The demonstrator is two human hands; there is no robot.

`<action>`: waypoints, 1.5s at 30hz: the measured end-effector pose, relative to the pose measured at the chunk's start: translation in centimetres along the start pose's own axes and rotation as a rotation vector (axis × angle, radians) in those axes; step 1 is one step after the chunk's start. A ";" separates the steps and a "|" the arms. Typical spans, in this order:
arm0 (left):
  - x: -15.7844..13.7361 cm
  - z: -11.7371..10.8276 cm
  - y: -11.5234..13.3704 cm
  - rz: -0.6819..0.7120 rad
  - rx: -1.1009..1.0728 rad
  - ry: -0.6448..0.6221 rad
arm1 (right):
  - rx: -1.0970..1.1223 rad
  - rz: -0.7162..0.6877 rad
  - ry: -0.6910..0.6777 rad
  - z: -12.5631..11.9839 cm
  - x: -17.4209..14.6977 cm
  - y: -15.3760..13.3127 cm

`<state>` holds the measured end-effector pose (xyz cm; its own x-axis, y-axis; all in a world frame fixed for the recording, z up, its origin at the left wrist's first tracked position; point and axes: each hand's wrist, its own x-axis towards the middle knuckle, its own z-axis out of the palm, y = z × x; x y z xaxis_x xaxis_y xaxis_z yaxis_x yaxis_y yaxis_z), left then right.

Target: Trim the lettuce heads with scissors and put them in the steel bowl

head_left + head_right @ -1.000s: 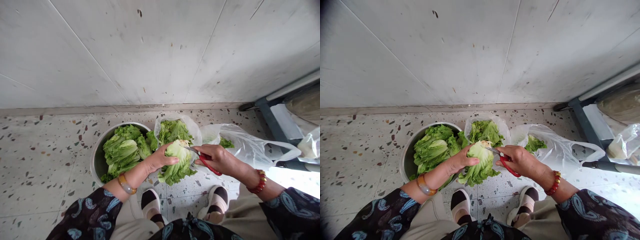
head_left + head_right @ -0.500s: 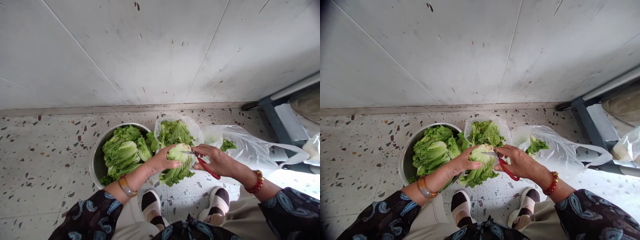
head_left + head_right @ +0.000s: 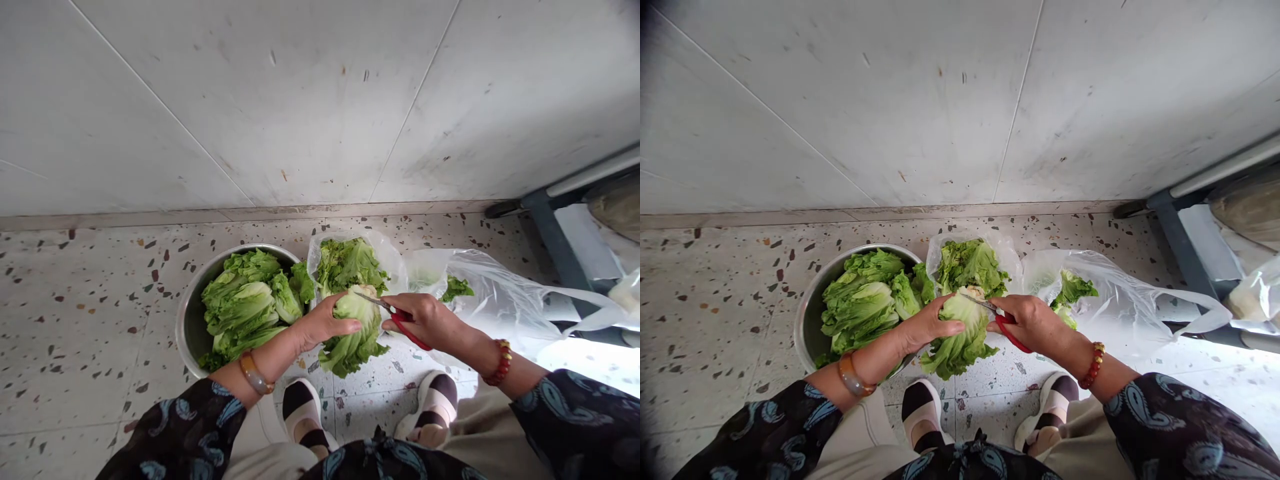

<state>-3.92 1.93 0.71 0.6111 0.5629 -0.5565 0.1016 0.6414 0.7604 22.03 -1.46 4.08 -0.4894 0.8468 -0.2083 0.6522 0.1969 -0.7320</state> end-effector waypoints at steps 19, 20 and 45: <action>0.1 0.0 -0.6 0.088 0.483 -0.010 | -0.168 -0.003 -0.037 -0.7 -1.2 -0.9; 0.1 0.5 -0.6 0.100 0.536 -0.030 | -0.184 0.028 -0.090 -0.8 -1.4 -1.1; -1.6 2.5 0.3 0.195 0.808 0.000 | -0.313 0.124 -0.148 -1.8 -4.6 -2.4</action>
<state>-2.93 -0.09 2.69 0.6760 0.6255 -0.3895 0.5264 -0.0400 0.8493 23.77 -4.95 7.93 -0.4596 0.7973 -0.3914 0.8461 0.2589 -0.4660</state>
